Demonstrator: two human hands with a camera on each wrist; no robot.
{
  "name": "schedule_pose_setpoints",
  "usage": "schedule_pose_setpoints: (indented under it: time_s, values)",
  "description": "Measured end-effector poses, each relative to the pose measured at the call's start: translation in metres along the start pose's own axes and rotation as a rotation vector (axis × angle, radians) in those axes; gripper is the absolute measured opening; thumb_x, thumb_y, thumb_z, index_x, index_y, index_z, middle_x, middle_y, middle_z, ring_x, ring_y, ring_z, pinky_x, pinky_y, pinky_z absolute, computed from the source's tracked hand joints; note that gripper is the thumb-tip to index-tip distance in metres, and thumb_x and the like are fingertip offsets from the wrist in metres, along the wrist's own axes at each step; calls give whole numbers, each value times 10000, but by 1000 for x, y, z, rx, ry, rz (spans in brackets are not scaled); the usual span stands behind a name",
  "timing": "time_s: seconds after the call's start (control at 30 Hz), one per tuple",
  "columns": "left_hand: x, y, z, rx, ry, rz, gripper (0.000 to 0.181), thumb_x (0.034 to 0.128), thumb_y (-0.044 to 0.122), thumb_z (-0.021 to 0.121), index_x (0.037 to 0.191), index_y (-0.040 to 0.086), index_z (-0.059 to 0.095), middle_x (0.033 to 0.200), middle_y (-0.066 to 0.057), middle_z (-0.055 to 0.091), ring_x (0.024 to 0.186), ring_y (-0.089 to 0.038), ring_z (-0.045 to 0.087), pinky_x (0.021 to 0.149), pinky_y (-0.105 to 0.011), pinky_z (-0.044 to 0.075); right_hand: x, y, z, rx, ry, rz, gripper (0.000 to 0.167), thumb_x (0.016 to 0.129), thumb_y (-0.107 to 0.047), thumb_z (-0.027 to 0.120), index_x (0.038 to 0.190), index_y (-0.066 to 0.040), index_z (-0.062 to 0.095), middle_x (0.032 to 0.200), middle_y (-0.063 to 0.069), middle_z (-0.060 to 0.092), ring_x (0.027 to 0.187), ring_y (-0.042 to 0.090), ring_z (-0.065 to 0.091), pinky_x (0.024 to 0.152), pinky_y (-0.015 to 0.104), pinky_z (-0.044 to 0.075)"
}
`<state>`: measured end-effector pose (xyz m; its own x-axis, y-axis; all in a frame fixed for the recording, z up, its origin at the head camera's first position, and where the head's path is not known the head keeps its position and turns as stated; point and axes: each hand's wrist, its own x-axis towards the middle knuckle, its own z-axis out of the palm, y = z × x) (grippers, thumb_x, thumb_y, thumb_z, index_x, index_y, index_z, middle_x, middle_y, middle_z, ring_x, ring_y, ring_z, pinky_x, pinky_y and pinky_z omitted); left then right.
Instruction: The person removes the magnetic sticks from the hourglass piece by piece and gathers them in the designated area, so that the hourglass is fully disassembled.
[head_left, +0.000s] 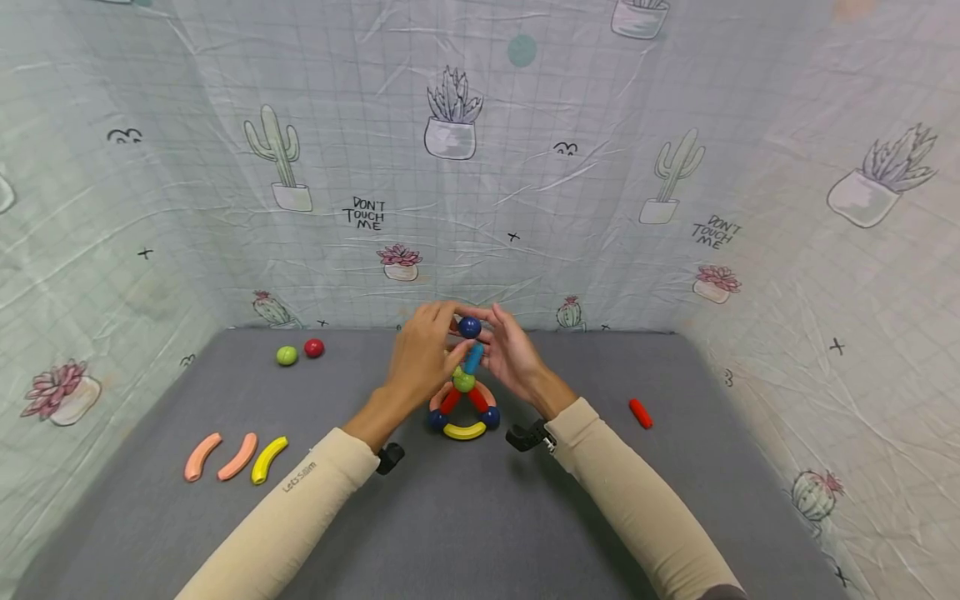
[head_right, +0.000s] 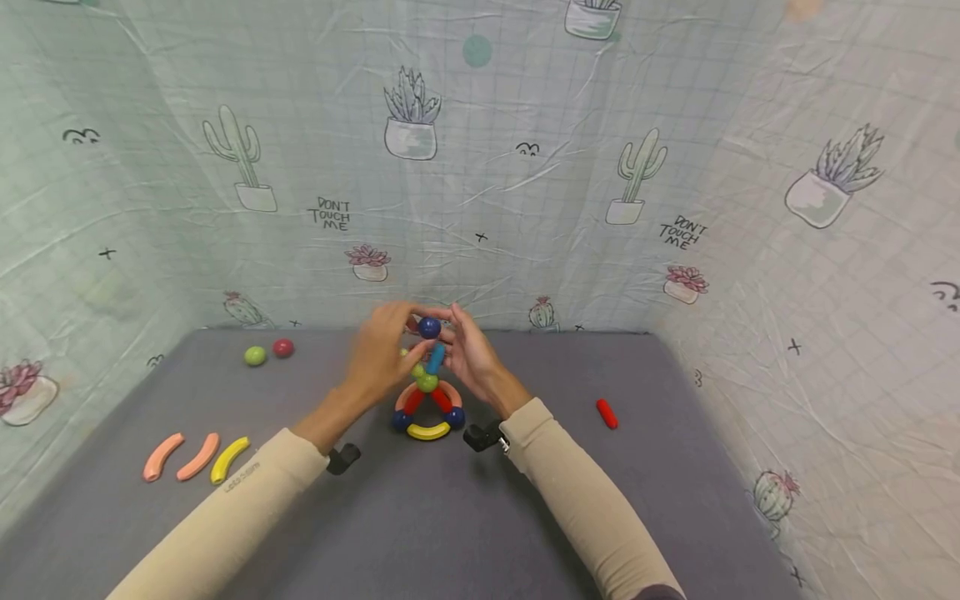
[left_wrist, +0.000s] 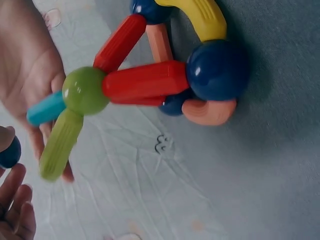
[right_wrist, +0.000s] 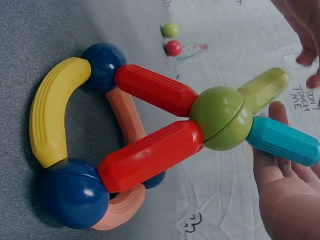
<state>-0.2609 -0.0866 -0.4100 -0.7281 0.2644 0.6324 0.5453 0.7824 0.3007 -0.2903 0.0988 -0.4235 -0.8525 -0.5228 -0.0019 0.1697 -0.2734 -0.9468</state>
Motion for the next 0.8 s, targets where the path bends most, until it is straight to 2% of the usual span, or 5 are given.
schedule_pose_setpoints:
  time_s: [0.17, 0.27, 0.4, 0.63, 0.8]
  values:
    - [-6, -21, -17, -28, 75, -46, 439, 890, 211, 884, 1250, 104, 656, 1046, -93, 682, 970, -275, 618, 754, -422, 559, -1, 2, -1, -15, -18, 5, 681, 1146, -564, 215, 1617, -95, 366, 1592, 267, 484, 1388, 417, 577, 1254, 597, 347]
    - [-11, -39, -26, -21, 93, -88, 435, 898, 201, 873, 1254, 86, 651, 1035, -114, 676, 963, -299, 614, 744, -446, 536, -2, 4, -2, -34, -18, 11, 684, 1146, -565, 226, 1608, -84, 377, 1608, 263, 482, 1468, 498, 485, 1257, 597, 342]
    - [-21, -69, -34, 33, 88, -160, 443, 907, 224, 865, 1265, 84, 645, 1035, -123, 682, 965, -323, 625, 727, -478, 541, -3, 8, -5, -48, -4, 25, 653, 1152, -543, 250, 1590, -85, 407, 1610, 248, 491, 1492, 516, 443, 1248, 538, 384]
    - [-44, -122, -41, 103, 7, -290, 404, 919, 212, 847, 1242, 87, 640, 1021, -138, 688, 973, -363, 625, 750, -529, 519, -7, 13, -8, -98, 27, 40, 584, 1164, -463, 292, 1562, -69, 457, 1579, 251, 527, 1448, 464, 510, 1217, 471, 433]
    - [-57, -156, -48, 125, -95, -366, 377, 917, 195, 833, 1219, 76, 640, 1024, -176, 705, 962, -386, 626, 759, -545, 506, -10, 15, -8, -192, 61, 24, 460, 1148, -355, 451, 1494, -64, 533, 1505, 255, 592, 1370, 379, 608, 1124, 408, 524]
